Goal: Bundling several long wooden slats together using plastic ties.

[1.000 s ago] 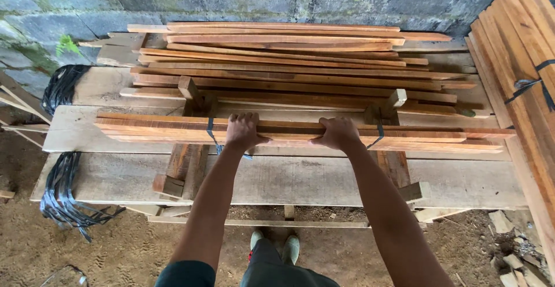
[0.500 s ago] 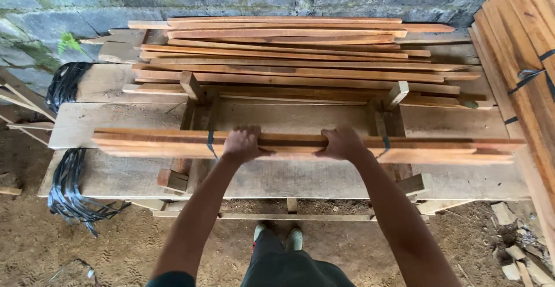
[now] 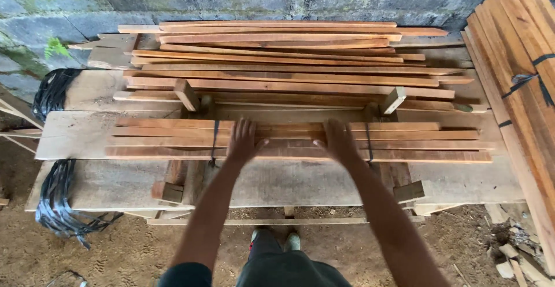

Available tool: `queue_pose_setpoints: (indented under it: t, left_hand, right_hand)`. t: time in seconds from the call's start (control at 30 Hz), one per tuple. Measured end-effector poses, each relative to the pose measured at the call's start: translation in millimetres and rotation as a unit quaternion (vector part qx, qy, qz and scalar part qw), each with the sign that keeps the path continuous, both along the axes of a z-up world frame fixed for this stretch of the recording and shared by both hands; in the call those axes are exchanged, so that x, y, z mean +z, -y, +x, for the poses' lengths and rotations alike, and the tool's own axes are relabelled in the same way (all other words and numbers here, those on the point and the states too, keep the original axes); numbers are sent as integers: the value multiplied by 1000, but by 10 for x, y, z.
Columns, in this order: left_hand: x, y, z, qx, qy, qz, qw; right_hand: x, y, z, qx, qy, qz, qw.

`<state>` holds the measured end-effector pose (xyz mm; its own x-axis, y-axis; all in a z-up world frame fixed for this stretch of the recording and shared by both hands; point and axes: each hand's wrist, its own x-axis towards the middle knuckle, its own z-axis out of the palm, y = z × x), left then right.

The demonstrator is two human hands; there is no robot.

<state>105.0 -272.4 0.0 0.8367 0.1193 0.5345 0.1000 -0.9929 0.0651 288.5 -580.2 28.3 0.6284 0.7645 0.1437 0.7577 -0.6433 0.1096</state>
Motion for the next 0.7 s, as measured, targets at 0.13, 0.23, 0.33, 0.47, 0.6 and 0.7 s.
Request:
queue_pose_setpoints:
  t: [0.13,0.23,0.33,0.47,0.6,0.7]
  left_hand:
    - [-147,124,-96,51,-64,-83,993]
    - [-148,161,-244,51,-93,-94,990]
    - [-157,136,-67,63,-93,-79,991]
    - [-328,184,52,104,-75,-46,991]
    - [-865,433,565,45,3,-97,994]
    - [-357,542,328,-22,-98,-37,994]
  right_hand:
    - [91,62,-288,-45,-69,13,997]
    - [-6,82,-380,-47,-108,3,993]
    - [-17,-24,-285,-64,-89,27,994]
    - [-828,-523,-44,-1,107,242,964]
    - [-689,-1179,-504,118,118,254,953]
    - [-409,-1235,-684,57,97,138,984]
